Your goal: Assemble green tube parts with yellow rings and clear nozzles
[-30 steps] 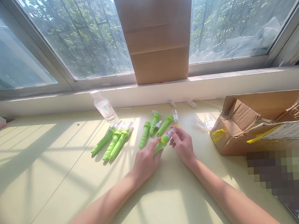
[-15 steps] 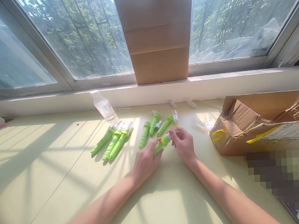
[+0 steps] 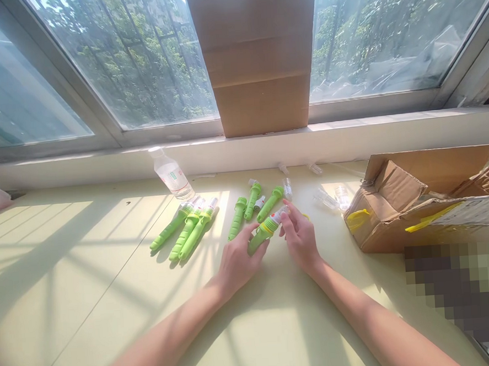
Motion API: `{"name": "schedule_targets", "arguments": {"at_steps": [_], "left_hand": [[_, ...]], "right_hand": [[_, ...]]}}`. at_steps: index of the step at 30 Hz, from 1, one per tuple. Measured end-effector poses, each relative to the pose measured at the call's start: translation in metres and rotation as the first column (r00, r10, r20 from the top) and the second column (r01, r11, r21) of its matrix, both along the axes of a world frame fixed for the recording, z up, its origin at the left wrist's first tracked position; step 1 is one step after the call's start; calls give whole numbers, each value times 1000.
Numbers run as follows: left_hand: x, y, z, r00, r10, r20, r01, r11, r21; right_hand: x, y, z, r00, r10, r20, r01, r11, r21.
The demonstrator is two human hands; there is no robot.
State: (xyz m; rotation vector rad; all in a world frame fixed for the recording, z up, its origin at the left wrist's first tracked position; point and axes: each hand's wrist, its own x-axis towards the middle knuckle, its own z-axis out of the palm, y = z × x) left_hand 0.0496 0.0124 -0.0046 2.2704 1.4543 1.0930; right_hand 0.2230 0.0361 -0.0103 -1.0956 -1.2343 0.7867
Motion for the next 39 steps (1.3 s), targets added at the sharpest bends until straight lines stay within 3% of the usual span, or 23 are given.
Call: {"name": "schedule_targets", "arguments": {"at_steps": [5,9,13,17,20,24,27,31,39], "left_hand": [[-1,-1,3,1000,-10,-18,9,1000,-19],[-3,-1,3,999,-41,15,41,999,-33],[-4,-2,0,979,-82,187,96,993,-71],[0,-3,-6,906,-151,395,174,985,-22],[3,-2,-7,885,-180,430,196,981,7],[3,1,-3,856,-69,512,148,982,-117],[3,1,0,828,-66,557,180,972,-152],[6,-3,5,839,-100,536,217,963,-160],[6,2,10,842,-93,532,290,909,-300]], "right_hand": [[2,1,-4,995,-27,100,19,997,74],[0,-1,-2,980,0,198,-34,985,167],[-1,-3,1,948,-55,313,-26,968,250],[-1,-2,3,923,-133,362,27,959,283],[-1,2,2,901,-197,387,85,954,287],[0,7,-1,891,-228,392,132,958,255],[0,9,-3,894,-227,386,145,963,229],[0,9,-3,893,-232,386,150,961,231],[0,10,-3,896,-232,379,160,964,212]]}}
